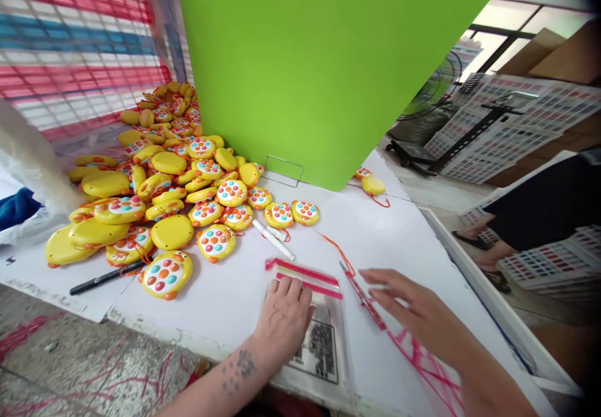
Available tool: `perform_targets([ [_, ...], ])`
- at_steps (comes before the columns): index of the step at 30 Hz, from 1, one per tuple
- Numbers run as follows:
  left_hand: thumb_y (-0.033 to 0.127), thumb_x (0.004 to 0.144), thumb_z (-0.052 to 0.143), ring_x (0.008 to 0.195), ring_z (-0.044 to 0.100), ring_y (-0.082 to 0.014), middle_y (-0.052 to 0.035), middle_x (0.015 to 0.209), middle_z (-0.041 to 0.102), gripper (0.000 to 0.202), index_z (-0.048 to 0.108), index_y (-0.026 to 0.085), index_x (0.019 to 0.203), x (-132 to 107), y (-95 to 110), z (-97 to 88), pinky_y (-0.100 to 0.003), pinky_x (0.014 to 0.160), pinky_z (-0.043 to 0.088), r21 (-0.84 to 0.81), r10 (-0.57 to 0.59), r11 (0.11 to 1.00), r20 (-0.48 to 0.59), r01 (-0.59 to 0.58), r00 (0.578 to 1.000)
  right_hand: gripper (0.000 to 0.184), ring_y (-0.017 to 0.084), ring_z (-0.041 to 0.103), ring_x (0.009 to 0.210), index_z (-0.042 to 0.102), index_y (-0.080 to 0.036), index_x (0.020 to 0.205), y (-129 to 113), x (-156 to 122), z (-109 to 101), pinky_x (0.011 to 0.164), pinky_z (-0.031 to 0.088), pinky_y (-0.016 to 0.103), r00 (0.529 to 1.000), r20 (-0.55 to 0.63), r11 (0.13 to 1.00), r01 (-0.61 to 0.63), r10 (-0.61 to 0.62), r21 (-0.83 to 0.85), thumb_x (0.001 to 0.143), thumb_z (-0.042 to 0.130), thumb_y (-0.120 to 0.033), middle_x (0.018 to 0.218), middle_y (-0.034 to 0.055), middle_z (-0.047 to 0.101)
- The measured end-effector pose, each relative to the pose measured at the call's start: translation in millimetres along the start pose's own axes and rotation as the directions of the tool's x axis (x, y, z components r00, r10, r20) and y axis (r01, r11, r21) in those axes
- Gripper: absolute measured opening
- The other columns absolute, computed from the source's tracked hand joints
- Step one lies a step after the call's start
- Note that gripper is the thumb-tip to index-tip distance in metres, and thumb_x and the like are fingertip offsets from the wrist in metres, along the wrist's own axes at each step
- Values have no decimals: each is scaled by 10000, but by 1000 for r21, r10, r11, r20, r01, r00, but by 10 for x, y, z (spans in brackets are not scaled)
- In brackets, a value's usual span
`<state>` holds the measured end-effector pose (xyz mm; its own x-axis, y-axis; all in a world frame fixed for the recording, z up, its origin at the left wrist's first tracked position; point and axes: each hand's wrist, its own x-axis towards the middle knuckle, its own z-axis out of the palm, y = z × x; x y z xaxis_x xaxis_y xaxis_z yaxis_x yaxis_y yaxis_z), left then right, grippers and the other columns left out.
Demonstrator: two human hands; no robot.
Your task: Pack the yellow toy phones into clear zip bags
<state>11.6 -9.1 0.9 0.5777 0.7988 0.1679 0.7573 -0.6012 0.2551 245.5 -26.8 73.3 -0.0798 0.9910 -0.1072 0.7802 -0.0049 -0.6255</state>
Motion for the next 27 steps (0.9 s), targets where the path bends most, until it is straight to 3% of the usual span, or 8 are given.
perform_targets([
  [5, 267, 889, 503, 938, 500, -256, -73, 1014, 557, 149, 547, 169, 992, -7, -9, -1, -414, 798, 426, -14, 0, 1000, -1, 0, 1000, 431, 254, 525, 1197, 517, -272, 1267, 62, 895, 235, 934, 488, 413, 978, -137, 988, 157, -156, -3, 848, 515, -375, 1326, 83, 526],
  [8, 274, 887, 505, 942, 500, -256, -77, 1019, 555, 158, 550, 169, 996, -11, -16, 1, -419, 805, 429, -31, -12, 999, 4, 13, 1000, 603, 268, 362, 1334, 433, -258, 1352, 15, 1390, 354, 1074, 337, 457, 958, -150, 969, 237, -246, -74, 778, 609, -315, 1446, 90, 393],
  [11, 276, 883, 508, 962, 502, -267, -78, 1016, 559, 156, 553, 170, 988, -11, -17, -5, -432, 817, 437, -43, -24, 999, -3, 24, 1000, 764, 317, 254, 1378, 393, -189, 1388, -53, 1760, 465, 1107, 253, 465, 962, -149, 972, 215, -228, -99, 693, 699, -277, 1485, 135, 316],
  [14, 270, 880, 510, 954, 516, -274, -78, 1007, 574, 149, 562, 166, 972, -12, -8, -21, -443, 814, 453, -51, -26, 998, -2, 26, 1000, 764, 367, 302, 1338, 449, -144, 1351, -59, 1954, 584, 1081, 278, 474, 969, -142, 977, 191, -203, -91, 652, 732, -271, 1441, 175, 363],
  [17, 257, 875, 518, 984, 529, -286, -91, 1062, 589, 230, 550, 158, 1080, -20, 2, -18, -467, 849, 458, -90, -41, 995, -6, 41, 999, 656, 344, 423, 1248, 500, -113, 1299, -15, 1973, 631, 1052, 319, 442, 973, -140, 982, 175, -184, -76, 702, 689, -308, 1326, 183, 468],
  [20, 251, 860, 543, 1070, 522, -316, -135, 1194, 568, 509, 386, 127, 1328, -35, -12, 37, -510, 919, 433, -179, -95, 980, -37, 87, 995, 511, 289, 538, 1124, 546, -141, 1233, 19, 1830, 560, 983, 405, 411, 980, -123, 987, 153, -157, -43, 787, 596, -384, 1189, 139, 563],
  [24, 307, 854, 562, 1251, 419, -351, -223, 1418, 380, 811, 69, 92, 1462, -60, -77, 138, -529, 1009, 379, -375, -155, 921, -115, 102, 981, 474, 257, 568, 1084, 568, -219, 1202, -9, 1353, 471, 954, 447, 408, 984, -82, 987, 159, -160, -28, 783, 604, -437, 1156, 92, 583],
  [27, 387, 816, 618, 1332, 332, -347, -233, 1476, 280, 948, -11, 112, 1469, -63, -131, 153, -534, 1050, 347, -565, -172, 822, -133, 68, 976, 526, 281, 515, 1138, 552, -255, 1227, -83, 874, 566, 1001, 406, 459, 952, -125, 957, 265, -279, -114, 730, 675, -376, 1172, 88, 549],
])
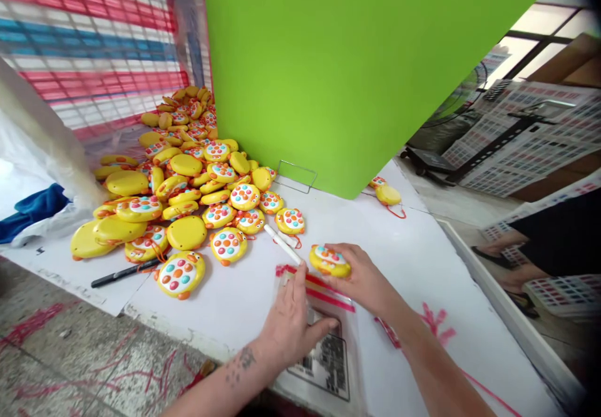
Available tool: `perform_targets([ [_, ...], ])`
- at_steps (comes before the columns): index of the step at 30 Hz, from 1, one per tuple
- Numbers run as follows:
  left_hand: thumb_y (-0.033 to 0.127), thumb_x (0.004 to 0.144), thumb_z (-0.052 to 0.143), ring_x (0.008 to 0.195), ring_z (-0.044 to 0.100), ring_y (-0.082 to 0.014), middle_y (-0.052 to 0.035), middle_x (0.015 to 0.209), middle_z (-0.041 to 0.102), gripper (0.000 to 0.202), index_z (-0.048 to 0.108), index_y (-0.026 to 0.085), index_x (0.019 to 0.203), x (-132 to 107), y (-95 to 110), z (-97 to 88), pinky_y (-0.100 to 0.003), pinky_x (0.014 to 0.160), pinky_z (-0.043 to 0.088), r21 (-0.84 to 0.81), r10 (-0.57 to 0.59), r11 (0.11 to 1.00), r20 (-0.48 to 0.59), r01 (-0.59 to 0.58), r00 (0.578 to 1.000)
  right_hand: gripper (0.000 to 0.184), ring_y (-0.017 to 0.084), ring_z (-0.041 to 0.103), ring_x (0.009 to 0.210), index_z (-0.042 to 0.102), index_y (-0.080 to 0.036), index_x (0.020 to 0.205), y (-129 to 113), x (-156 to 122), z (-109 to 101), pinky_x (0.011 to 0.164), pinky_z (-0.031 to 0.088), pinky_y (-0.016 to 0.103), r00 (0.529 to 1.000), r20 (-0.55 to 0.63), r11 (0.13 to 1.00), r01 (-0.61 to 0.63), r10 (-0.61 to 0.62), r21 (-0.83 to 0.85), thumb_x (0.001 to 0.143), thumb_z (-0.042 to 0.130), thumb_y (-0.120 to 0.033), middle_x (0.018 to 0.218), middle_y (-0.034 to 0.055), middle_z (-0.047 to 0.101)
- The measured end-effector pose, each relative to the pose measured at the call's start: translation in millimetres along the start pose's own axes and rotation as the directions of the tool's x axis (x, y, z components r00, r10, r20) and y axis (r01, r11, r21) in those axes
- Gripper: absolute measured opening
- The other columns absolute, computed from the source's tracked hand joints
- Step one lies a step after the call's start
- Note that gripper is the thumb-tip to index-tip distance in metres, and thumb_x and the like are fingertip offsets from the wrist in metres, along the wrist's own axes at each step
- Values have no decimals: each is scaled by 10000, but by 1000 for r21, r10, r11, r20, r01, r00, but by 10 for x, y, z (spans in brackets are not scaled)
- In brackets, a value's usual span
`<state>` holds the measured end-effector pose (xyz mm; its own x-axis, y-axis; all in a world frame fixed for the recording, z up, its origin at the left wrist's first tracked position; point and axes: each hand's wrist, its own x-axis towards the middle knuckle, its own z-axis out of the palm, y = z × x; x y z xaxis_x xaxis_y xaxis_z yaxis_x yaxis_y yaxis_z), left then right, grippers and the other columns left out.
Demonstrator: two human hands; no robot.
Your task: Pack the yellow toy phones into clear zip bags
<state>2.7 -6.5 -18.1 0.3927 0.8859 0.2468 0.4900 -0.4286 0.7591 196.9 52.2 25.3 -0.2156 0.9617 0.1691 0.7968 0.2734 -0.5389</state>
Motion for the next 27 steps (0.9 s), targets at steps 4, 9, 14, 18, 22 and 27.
perform_targets([
  [4, 431, 781, 656, 1369, 283, -322, -210, 1488, 269, 967, 45, 133, 1468, 35, -6, -67, -517, 1095, 301, -260, -62, 964, 12, 63, 998, 509, 248, 520, 1108, 512, -292, 1260, -271, -454, 194, 951, 471, 424, 992, -118, 999, 42, -40, 11, 768, 584, -178, 1167, 71, 498],
  [9, 428, 695, 740, 1277, 427, -309, -199, 1405, 410, 1027, 102, 132, 1444, 61, 16, -124, -483, 1059, 362, -425, -181, 887, 44, 182, 983, 552, 272, 478, 1142, 433, -311, 1333, -457, -656, 405, 952, 472, 478, 967, -235, 995, 93, -101, -46, 820, 479, -113, 1227, 89, 440],
  [14, 296, 675, 746, 1074, 579, -258, -134, 1239, 559, 916, 189, 165, 1391, 85, 68, -191, -422, 924, 479, -462, -253, 848, 81, 261, 964, 524, 290, 438, 1213, 435, -356, 1307, -499, -763, 449, 921, 501, 500, 954, -270, 992, 123, -128, -32, 851, 435, -96, 1306, 88, 364],
  [18, 216, 655, 733, 913, 622, -209, -78, 1122, 608, 819, 268, 198, 1329, 112, 111, -234, -355, 806, 519, -474, -270, 833, 103, 286, 957, 533, 296, 403, 1253, 474, -345, 1260, -501, -801, 425, 946, 481, 528, 948, -250, 980, 193, -200, -51, 827, 426, -37, 1371, 79, 329],
  [22, 149, 654, 699, 899, 626, -197, -55, 1096, 620, 767, 294, 218, 1301, 132, 136, -264, -342, 793, 520, -469, -286, 832, 97, 297, 953, 542, 297, 367, 1296, 488, -325, 1257, -524, -754, 420, 991, 440, 552, 945, -214, 968, 237, -249, -78, 823, 387, -17, 1435, 71, 295],
  [27, 158, 654, 717, 890, 640, -188, -55, 1099, 619, 764, 294, 214, 1288, 159, 89, -266, -331, 787, 532, -528, -284, 795, 109, 298, 953, 657, 289, 394, 1283, 436, -345, 1353, -562, -587, 353, 985, 452, 525, 969, -120, 973, 202, -215, -109, 792, 383, -7, 1468, 56, 296],
])
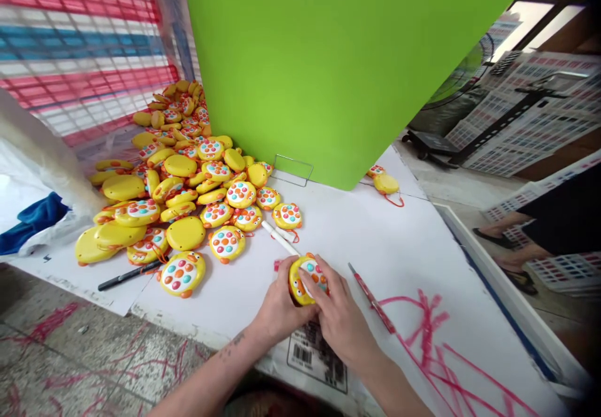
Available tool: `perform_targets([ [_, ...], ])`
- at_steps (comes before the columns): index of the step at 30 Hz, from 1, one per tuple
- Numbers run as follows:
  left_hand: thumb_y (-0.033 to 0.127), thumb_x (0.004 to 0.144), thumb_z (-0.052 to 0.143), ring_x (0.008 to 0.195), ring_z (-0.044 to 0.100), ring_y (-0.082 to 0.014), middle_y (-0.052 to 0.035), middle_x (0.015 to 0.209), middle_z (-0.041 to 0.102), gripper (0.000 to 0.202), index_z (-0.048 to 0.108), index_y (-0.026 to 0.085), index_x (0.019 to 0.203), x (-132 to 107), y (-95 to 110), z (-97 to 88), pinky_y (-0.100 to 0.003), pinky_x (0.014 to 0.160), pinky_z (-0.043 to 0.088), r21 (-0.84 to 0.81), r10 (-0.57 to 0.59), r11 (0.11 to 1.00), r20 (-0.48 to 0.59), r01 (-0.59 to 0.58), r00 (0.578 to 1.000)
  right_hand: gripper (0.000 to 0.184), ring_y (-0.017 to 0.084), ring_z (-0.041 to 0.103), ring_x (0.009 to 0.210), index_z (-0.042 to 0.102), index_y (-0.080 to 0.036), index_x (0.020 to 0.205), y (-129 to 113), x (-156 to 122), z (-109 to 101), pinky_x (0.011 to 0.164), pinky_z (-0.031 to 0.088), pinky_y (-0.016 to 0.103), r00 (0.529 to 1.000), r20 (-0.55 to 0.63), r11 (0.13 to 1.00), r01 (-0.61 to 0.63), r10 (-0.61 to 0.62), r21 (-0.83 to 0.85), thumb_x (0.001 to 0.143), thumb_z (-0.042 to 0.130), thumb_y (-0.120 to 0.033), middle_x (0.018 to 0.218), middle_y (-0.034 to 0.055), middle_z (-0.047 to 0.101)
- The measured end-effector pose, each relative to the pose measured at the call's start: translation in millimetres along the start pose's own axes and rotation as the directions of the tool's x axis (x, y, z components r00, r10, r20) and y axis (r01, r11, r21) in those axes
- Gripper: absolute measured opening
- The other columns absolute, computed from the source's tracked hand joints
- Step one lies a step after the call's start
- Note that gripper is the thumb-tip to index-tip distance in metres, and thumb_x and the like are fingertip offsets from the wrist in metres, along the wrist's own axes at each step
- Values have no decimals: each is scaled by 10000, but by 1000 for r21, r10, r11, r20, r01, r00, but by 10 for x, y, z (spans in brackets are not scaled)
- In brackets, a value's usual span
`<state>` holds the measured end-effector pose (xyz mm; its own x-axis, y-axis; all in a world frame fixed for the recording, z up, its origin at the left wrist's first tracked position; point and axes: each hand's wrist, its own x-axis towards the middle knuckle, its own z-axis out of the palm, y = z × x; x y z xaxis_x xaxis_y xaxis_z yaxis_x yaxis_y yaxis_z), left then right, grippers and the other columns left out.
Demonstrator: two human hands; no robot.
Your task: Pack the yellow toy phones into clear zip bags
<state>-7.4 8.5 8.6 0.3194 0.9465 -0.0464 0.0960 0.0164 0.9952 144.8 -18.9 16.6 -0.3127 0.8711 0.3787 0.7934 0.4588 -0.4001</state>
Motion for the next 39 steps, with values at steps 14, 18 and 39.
perform_targets([
  [14, 175, 693, 732, 1032, 602, -203, -96, 1254, 530, 931, 157, 233, 1422, 87, -152, -83, -379, 889, 518, -274, 8, 962, 70, 12, 998, 551, 216, 611, 1050, 379, -234, 1362, 216, 461, -133, 877, 532, 373, 869, 362, 541, -494, 337, 681, 855, 551, -365, 1240, 79, 578],
  [18, 154, 804, 599, 829, 619, -137, -51, 1022, 592, 832, 77, 224, 1449, 60, -193, -51, -334, 782, 536, -127, 22, 992, 37, -17, 999, 518, 253, 543, 1123, 411, -237, 1345, 418, 581, -297, 968, 448, 427, 876, -122, 840, -395, 466, 372, 854, 539, -343, 1260, 97, 536],
  [39, 63, 803, 469, 847, 582, -146, -30, 905, 603, 255, 565, 179, 1009, 26, -142, -82, -273, 775, 492, 227, 128, 963, 92, -146, 987, 377, 294, 525, 1169, 519, -225, 1237, 1093, 620, -299, 1000, 404, 508, 947, -121, 954, -300, 296, -15, 878, 458, -321, 1220, 126, 592],
])
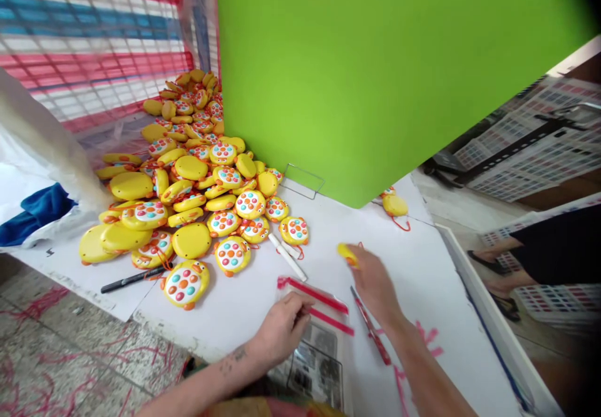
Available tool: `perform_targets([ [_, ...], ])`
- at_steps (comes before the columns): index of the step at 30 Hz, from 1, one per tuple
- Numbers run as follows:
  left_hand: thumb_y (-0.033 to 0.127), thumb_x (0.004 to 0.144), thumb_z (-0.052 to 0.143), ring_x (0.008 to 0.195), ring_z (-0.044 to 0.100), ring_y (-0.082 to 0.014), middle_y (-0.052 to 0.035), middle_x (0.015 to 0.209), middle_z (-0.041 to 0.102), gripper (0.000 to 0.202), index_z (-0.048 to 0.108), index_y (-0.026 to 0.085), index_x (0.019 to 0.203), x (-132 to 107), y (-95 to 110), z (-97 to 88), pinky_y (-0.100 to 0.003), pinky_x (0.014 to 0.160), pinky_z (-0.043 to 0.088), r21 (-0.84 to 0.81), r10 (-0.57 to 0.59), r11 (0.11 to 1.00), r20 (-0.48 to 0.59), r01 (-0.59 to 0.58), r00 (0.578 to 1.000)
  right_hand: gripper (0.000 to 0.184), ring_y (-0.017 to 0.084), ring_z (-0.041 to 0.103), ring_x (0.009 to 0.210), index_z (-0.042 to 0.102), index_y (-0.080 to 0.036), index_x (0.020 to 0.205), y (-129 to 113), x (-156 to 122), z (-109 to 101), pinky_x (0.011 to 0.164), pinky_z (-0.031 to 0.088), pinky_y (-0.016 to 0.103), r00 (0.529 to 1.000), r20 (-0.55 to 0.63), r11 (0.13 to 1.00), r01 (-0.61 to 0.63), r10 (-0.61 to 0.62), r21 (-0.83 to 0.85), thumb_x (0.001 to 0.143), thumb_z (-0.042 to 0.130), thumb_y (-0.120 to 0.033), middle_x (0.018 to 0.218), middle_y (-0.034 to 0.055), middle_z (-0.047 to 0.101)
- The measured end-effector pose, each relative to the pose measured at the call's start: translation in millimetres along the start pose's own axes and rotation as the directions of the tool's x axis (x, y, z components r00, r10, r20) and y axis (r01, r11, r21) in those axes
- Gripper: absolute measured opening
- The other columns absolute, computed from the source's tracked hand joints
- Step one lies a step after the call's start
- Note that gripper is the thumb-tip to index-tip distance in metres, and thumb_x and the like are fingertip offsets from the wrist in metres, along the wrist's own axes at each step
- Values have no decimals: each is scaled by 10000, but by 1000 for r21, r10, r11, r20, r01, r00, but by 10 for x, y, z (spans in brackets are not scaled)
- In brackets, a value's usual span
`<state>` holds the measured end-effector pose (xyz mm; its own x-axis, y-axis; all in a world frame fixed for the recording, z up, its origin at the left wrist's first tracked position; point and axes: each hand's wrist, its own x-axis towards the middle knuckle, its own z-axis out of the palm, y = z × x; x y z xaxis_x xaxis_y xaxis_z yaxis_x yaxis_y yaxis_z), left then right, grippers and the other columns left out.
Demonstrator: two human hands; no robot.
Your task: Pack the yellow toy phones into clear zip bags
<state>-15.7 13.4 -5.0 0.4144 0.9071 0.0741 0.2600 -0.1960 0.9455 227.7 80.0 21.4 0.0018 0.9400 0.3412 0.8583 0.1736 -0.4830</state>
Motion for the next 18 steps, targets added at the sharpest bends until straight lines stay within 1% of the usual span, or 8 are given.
perform_targets([
  [2, 74, 812, 465, 840, 581, -147, -34, 906, 603, 238, 563, 173, 1006, 2, -1, 10, -278, 772, 492, 15, 7, 1000, -4, -7, 1000, 399, 283, 599, 1059, 528, -227, 1226, -10, -15, 26, 929, 472, 489, 989, 122, 985, -103, 86, 135, 857, 496, -375, 1140, 103, 638],
  [3, 78, 815, 463, 838, 582, -149, -37, 910, 604, 234, 560, 170, 1008, 2, -3, 17, -284, 774, 493, 21, 13, 1000, -6, -13, 1000, 445, 276, 616, 1030, 497, -224, 1259, -27, -33, 35, 901, 495, 479, 979, 125, 953, -187, 161, 240, 850, 516, -399, 1141, 98, 639],
  [5, 79, 815, 464, 840, 584, -156, -42, 915, 610, 249, 549, 167, 1032, 3, -6, 32, -299, 781, 493, 27, 15, 1000, -20, -15, 1000, 552, 268, 628, 1023, 407, -223, 1332, -94, -95, 38, 881, 514, 466, 938, 129, 790, -342, 323, 508, 842, 550, -435, 1184, 97, 620],
  [7, 75, 809, 469, 845, 590, -158, -40, 917, 616, 295, 523, 169, 1084, 11, -2, 40, -307, 789, 492, 10, -3, 1000, -32, 3, 999, 609, 264, 632, 1028, 368, -234, 1355, -203, -183, 26, 882, 521, 457, 900, 214, 580, -412, 380, 703, 829, 582, -452, 1213, 92, 607],
  [9, 82, 813, 468, 841, 594, -153, -35, 916, 616, 325, 497, 171, 1124, 28, 15, 37, -299, 785, 491, -34, -33, 999, -35, 32, 999, 612, 268, 627, 1042, 382, -241, 1345, -324, -280, 8, 890, 520, 454, 885, 292, 463, -443, 363, 767, 817, 602, -458, 1219, 91, 606],
  [12, 150, 845, 487, 796, 589, -147, -29, 881, 604, 315, 466, 159, 1159, 75, 71, 12, -285, 736, 490, -120, -78, 990, -17, 75, 997, 631, 276, 613, 1067, 381, -243, 1346, -471, -409, -14, 899, 516, 456, 872, 340, 387, -467, 353, 795, 806, 616, -468, 1230, 99, 599],
  [14, 240, 858, 529, 766, 581, -150, -26, 859, 595, 406, 404, 151, 1233, 113, 135, -6, -284, 695, 489, -179, -96, 979, -5, 93, 995, 640, 273, 608, 1073, 379, -243, 1346, -544, -479, -22, 908, 511, 449, 860, 368, 326, -482, 353, 814, 800, 626, -467, 1234, 100, 595],
  [18, 368, 861, 553, 789, 572, -157, -61, 966, 586, 549, 335, 154, 1317, 184, 319, -5, -293, 690, 493, -222, -115, 969, 1, 112, 993, 623, 256, 608, 1059, 373, -257, 1353, -678, -591, -36, 912, 502, 427, 848, 426, 179, -494, 317, 851, 814, 634, -430, 1221, 85, 599],
])
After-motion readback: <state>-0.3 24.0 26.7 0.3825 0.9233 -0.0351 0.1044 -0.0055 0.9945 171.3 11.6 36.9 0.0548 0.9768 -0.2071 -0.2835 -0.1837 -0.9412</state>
